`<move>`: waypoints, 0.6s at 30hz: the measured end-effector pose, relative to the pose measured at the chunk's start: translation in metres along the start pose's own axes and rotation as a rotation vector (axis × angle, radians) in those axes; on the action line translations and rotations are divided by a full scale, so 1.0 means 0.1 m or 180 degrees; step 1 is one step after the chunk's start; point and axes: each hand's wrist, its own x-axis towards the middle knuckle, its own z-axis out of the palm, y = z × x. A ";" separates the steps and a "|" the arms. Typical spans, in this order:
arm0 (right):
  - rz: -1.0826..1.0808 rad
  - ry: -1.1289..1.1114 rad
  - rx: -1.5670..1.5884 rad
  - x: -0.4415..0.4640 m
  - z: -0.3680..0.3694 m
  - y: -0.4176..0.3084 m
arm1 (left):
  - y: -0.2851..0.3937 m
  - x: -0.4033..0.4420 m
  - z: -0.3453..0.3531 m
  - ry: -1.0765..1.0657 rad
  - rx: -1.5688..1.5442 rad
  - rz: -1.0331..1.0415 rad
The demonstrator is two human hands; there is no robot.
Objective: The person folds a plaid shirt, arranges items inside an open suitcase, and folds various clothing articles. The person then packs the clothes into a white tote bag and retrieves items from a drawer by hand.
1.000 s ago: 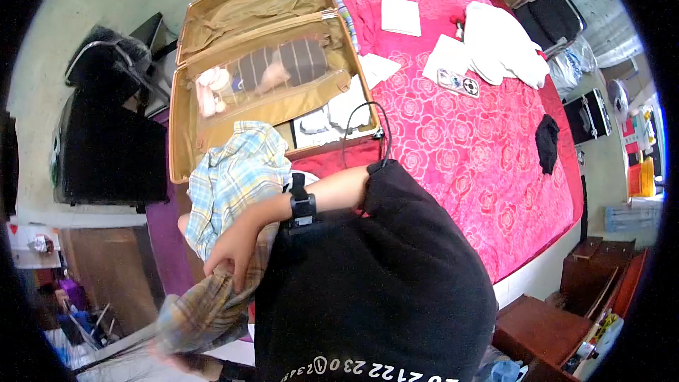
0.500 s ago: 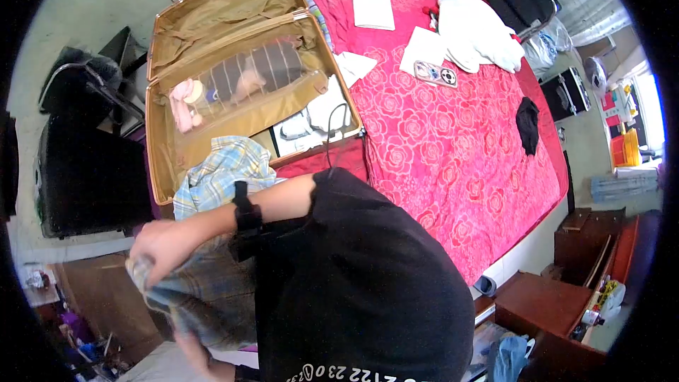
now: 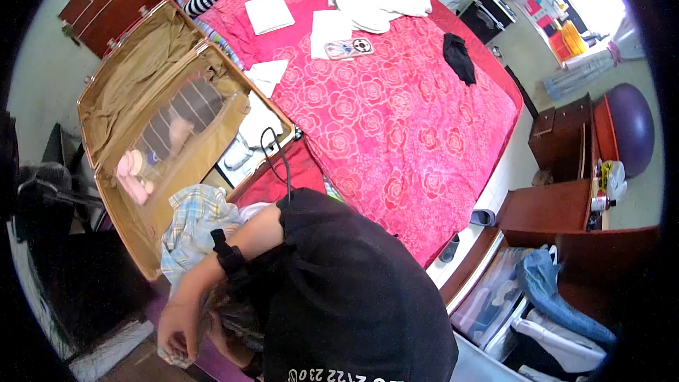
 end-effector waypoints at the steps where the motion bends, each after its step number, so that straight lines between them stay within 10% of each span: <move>1: 0.0117 0.0032 -0.0112 -0.03 -0.09 -0.10 | 0.05 0.08 0.12 0.0009 -0.0267 0.0139; 7: 0.0549 0.0952 -0.1518 -0.59 -0.78 -0.66 | 0.79 0.78 -0.10 0.0058 -0.2203 0.1322; 14: 0.0487 0.0750 -0.1337 -0.49 -0.53 -0.64 | 1.71 1.17 0.13 -0.3305 -0.4044 0.2528; 18: 0.0129 0.1987 -0.2620 -0.89 -1.14 -1.47 | 1.81 1.24 0.31 -0.3546 -0.3508 0.2466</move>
